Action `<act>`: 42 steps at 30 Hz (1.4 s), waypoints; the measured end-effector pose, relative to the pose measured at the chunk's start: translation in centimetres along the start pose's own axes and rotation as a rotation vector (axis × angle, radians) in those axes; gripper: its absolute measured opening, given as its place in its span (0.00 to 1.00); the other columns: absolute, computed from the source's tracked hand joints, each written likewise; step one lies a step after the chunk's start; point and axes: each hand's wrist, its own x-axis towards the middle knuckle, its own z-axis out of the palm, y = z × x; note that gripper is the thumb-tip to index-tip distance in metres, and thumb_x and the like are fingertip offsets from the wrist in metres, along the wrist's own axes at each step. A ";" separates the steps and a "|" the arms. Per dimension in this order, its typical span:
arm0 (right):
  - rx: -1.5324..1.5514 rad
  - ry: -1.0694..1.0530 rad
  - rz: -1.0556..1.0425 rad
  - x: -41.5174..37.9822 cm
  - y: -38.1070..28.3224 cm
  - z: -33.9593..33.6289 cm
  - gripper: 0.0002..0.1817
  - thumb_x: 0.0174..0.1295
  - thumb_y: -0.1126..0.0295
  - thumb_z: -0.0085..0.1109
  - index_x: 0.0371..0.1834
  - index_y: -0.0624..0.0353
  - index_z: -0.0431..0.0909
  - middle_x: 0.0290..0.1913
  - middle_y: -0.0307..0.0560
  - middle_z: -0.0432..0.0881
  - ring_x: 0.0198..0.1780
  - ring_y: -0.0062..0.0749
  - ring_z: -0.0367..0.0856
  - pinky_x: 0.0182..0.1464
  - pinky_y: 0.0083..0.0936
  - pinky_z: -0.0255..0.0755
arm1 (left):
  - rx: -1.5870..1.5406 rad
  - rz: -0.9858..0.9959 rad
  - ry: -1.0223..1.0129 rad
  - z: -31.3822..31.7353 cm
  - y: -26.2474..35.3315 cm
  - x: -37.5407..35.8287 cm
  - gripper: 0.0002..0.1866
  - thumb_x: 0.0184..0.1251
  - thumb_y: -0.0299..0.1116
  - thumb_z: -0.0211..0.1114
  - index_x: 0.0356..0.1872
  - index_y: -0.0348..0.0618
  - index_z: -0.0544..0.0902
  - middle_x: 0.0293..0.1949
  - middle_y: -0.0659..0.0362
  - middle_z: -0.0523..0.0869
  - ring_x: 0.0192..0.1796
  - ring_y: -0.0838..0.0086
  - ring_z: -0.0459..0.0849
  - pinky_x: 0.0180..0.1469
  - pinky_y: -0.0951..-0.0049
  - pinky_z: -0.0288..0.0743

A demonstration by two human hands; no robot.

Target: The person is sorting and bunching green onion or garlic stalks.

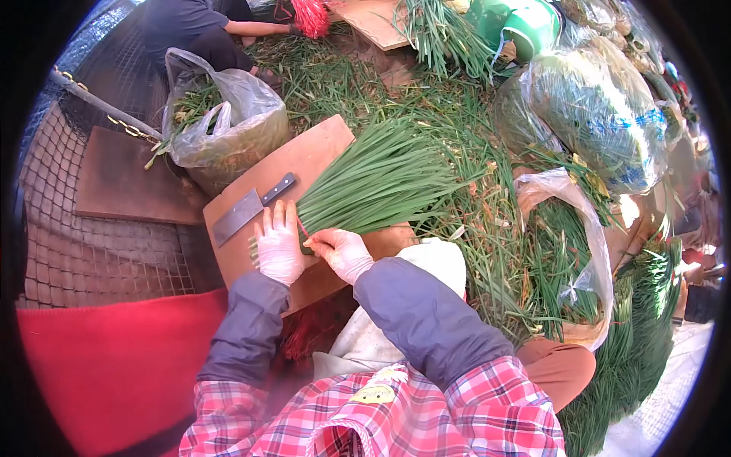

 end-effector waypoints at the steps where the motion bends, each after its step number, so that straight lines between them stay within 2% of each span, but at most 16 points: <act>1: 0.139 -0.040 0.118 0.0 -0.6 -0.2 0.07 0.59 0.71 0.58 0.39 0.60 0.80 0.29 0.43 0.80 0.32 0.26 0.79 0.37 0.26 0.73 | 0.017 0.010 0.098 1.3 -0.2 0.2 0.60 0.28 0.46 0.80 0.68 0.40 0.56 0.68 0.48 0.59 0.69 0.48 0.58 0.65 0.42 0.55; 3: 0.419 -0.123 0.360 -0.2 -2.3 -0.4 0.08 0.61 0.68 0.56 0.38 0.59 0.80 0.28 0.43 0.80 0.32 0.26 0.79 0.37 0.26 0.73 | 0.054 0.026 0.289 5.0 -1.0 0.7 0.60 0.28 0.47 0.80 0.68 0.40 0.56 0.69 0.47 0.58 0.70 0.47 0.56 0.65 0.41 0.55; 5: 0.071 -0.166 0.290 -0.6 -2.4 0.0 0.09 0.61 0.66 0.55 0.38 0.58 0.80 0.29 0.45 0.81 0.32 0.30 0.81 0.38 0.28 0.74 | 0.051 -0.021 0.124 2.2 -0.6 0.6 0.60 0.28 0.47 0.79 0.68 0.39 0.56 0.69 0.46 0.58 0.70 0.47 0.55 0.65 0.41 0.55; 6: -0.105 -0.188 0.252 -0.9 -2.1 0.2 0.10 0.62 0.65 0.54 0.39 0.58 0.80 0.30 0.46 0.81 0.33 0.32 0.81 0.38 0.29 0.74 | 0.048 -0.046 0.042 1.3 -0.4 0.7 0.60 0.28 0.48 0.79 0.68 0.38 0.56 0.69 0.46 0.57 0.70 0.47 0.55 0.65 0.40 0.55; 7: -0.418 -0.137 -0.161 -1.5 -2.1 0.7 0.09 0.60 0.63 0.54 0.36 0.56 0.79 0.32 0.50 0.82 0.36 0.42 0.82 0.40 0.35 0.75 | 0.042 -0.062 0.074 2.1 -0.7 1.0 0.61 0.26 0.49 0.80 0.68 0.38 0.57 0.69 0.46 0.59 0.70 0.48 0.55 0.64 0.40 0.55; 10: -0.661 -0.211 -0.216 -2.5 -2.9 0.9 0.09 0.60 0.64 0.52 0.35 0.55 0.78 0.33 0.53 0.82 0.40 0.49 0.80 0.42 0.40 0.73 | -0.057 -0.053 0.099 4.0 -1.7 1.2 0.62 0.22 0.48 0.80 0.68 0.39 0.58 0.66 0.47 0.63 0.69 0.50 0.59 0.64 0.41 0.57; 11: -0.589 -0.190 -0.219 -2.2 -4.1 1.4 0.09 0.60 0.65 0.53 0.34 0.58 0.77 0.31 0.54 0.81 0.36 0.49 0.80 0.39 0.39 0.73 | -0.004 -0.017 0.079 3.1 -1.2 0.7 0.50 0.38 0.49 0.75 0.65 0.43 0.62 0.61 0.50 0.69 0.63 0.55 0.67 0.62 0.43 0.59; 13: -0.278 -0.083 -0.166 0.2 -7.2 2.7 0.10 0.59 0.66 0.54 0.33 0.63 0.77 0.29 0.57 0.79 0.32 0.48 0.79 0.36 0.36 0.72 | -0.826 -0.066 0.286 13.4 -3.5 0.3 0.38 0.50 0.47 0.67 0.63 0.44 0.65 0.58 0.51 0.71 0.58 0.58 0.70 0.61 0.45 0.60; 15: -0.182 -0.089 -0.125 3.2 -8.4 4.2 0.12 0.59 0.66 0.54 0.35 0.66 0.78 0.29 0.54 0.80 0.35 0.38 0.80 0.41 0.30 0.71 | -0.916 -0.044 0.371 15.4 -3.4 1.2 0.32 0.56 0.47 0.62 0.61 0.43 0.68 0.56 0.52 0.72 0.57 0.58 0.70 0.62 0.45 0.58; 18: 0.242 -0.060 0.115 7.1 -6.0 4.7 0.12 0.59 0.65 0.55 0.39 0.63 0.80 0.31 0.53 0.82 0.34 0.38 0.80 0.42 0.30 0.73 | 0.049 -0.008 0.328 6.6 -0.3 -0.7 0.31 0.55 0.46 0.61 0.58 0.39 0.70 0.56 0.50 0.72 0.61 0.55 0.67 0.65 0.45 0.54; 21: -0.438 -0.325 -0.180 6.0 -11.3 0.3 0.15 0.60 0.64 0.55 0.45 0.61 0.78 0.33 0.53 0.82 0.37 0.40 0.81 0.44 0.33 0.73 | -0.035 0.033 0.381 5.6 0.9 -2.4 0.42 0.43 0.44 0.71 0.61 0.37 0.66 0.61 0.48 0.67 0.65 0.51 0.63 0.66 0.42 0.50; 24: -0.955 -0.039 -0.460 5.4 -9.6 -4.7 0.30 0.49 0.57 0.64 0.58 0.52 0.71 0.43 0.49 0.80 0.46 0.39 0.79 0.48 0.37 0.71 | -0.067 -0.004 0.308 4.5 2.7 -4.4 0.50 0.38 0.41 0.74 0.65 0.36 0.59 0.64 0.47 0.64 0.68 0.49 0.58 0.67 0.41 0.46; 26: -1.212 -0.151 -0.442 3.3 -5.6 -7.8 0.38 0.41 0.53 0.69 0.59 0.50 0.70 0.52 0.47 0.77 0.53 0.40 0.76 0.51 0.38 0.68 | -0.098 0.025 0.315 5.3 2.2 -5.2 0.55 0.30 0.37 0.77 0.66 0.39 0.57 0.67 0.48 0.60 0.70 0.50 0.53 0.69 0.41 0.42; 30: -1.338 -0.161 -0.304 -1.9 -5.4 -8.1 0.46 0.42 0.54 0.70 0.67 0.45 0.59 0.65 0.52 0.64 0.65 0.51 0.64 0.63 0.52 0.58 | -0.136 0.052 0.256 4.5 2.6 -6.0 0.54 0.32 0.36 0.76 0.67 0.40 0.56 0.68 0.47 0.57 0.71 0.49 0.51 0.69 0.41 0.41; 37: -1.350 0.019 -0.139 -2.5 -4.5 -7.2 0.44 0.41 0.61 0.70 0.66 0.45 0.60 0.59 0.45 0.71 0.59 0.40 0.70 0.51 0.36 0.69 | -0.153 0.254 0.224 -0.5 4.2 -6.2 0.50 0.38 0.39 0.74 0.67 0.36 0.58 0.67 0.46 0.59 0.71 0.46 0.52 0.68 0.39 0.41; 42: -1.321 -0.090 -0.040 -2.2 -5.0 -12.0 0.37 0.44 0.62 0.67 0.62 0.42 0.65 0.51 0.42 0.76 0.52 0.36 0.77 0.49 0.39 0.72 | -0.124 0.321 0.155 0.9 7.7 -3.3 0.59 0.26 0.40 0.79 0.67 0.37 0.58 0.66 0.49 0.61 0.67 0.48 0.58 0.67 0.42 0.49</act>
